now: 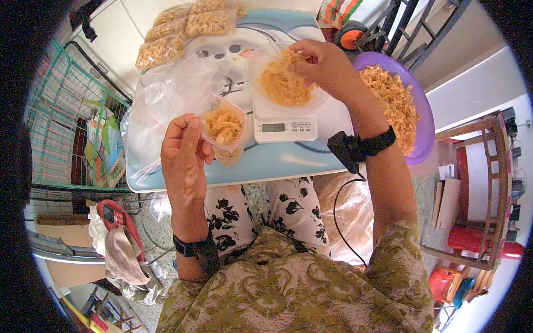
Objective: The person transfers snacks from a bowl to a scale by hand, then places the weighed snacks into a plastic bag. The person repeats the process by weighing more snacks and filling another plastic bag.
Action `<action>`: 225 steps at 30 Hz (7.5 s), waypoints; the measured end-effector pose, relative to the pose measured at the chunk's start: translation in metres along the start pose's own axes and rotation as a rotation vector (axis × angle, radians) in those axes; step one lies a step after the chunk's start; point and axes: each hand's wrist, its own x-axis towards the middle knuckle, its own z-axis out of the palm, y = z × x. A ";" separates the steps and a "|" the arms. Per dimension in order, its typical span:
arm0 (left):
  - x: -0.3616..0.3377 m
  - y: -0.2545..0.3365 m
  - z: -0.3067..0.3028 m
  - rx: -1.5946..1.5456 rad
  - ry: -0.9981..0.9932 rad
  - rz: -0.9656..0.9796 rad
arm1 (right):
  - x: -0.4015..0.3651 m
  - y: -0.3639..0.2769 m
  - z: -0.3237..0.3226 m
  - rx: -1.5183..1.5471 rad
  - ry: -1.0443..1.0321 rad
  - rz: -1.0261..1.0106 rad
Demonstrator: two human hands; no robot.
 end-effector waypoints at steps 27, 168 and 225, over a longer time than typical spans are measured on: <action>0.000 0.000 0.005 -0.005 -0.002 -0.010 | -0.008 -0.001 -0.008 1.091 -0.014 0.142; 0.000 -0.004 0.007 0.144 0.014 0.119 | -0.002 0.012 0.002 0.184 0.133 0.042; -0.005 0.004 0.005 0.114 -0.031 0.095 | -0.031 -0.076 0.100 -0.386 -0.246 -0.435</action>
